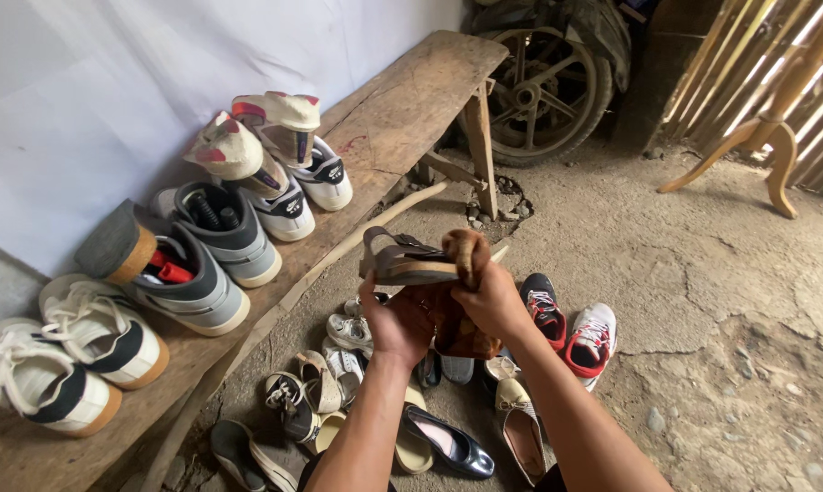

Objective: The person sits on the floor and wipes various shoes with a cloth. They pick up a sneaker, wipe it, and place it on a wooden bench. They then pick up a sandal, wipe it, and place it on the bench.

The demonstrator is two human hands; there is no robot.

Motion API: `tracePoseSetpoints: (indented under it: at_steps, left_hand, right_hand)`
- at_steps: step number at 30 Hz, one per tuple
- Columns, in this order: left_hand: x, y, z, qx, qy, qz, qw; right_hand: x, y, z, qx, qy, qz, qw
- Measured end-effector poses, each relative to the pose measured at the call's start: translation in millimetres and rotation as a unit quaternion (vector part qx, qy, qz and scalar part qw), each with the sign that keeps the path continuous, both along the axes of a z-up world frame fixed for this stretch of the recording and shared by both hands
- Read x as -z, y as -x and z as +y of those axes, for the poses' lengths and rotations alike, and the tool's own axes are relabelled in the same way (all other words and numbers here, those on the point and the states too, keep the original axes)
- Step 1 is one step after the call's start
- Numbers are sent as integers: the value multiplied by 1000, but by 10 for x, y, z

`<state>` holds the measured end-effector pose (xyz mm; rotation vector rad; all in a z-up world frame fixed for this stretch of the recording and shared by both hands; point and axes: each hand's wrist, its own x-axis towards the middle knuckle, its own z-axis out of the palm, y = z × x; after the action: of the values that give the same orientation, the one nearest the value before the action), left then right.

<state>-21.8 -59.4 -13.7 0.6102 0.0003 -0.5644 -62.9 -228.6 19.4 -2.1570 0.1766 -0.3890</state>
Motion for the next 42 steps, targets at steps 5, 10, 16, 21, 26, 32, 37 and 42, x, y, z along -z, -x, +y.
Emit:
tracePoseSetpoints:
  at_steps: [5,10,16,21,26,32,37,42]
  left_hand:
    - [-42,-70,52,-66,-19,23,997]
    - [-18,-120,185,-110,-89,25,990]
    - [-18,-103,234,-142,-251,-64,955]
    - [-37,-57,197,-195,-375,-152,894]
    - [-118,-38,254,-144,-593,-189,769]
    - [-162,34,459,-89,-666,-310,672]
    - [-113,66,455,-17,-679,-317,662]
    - [-167,-36,534,9,-681,-266,682]
  right_hand:
    - [-98,-16,-45,-52,-421,-9,905]
    - [-310,25,-8,-12,-404,-1,915]
    - [-415,30,55,147,-239,70,957]
    - [-199,-80,328,-1,-24,19,1000]
    - [-61,-121,484,-21,99,45,994]
    - [-219,-103,565,-144,34,-127,981]
    - [-365,-101,632,-45,-90,-6,995]
    - [-317,-103,648,-50,24,36,998]
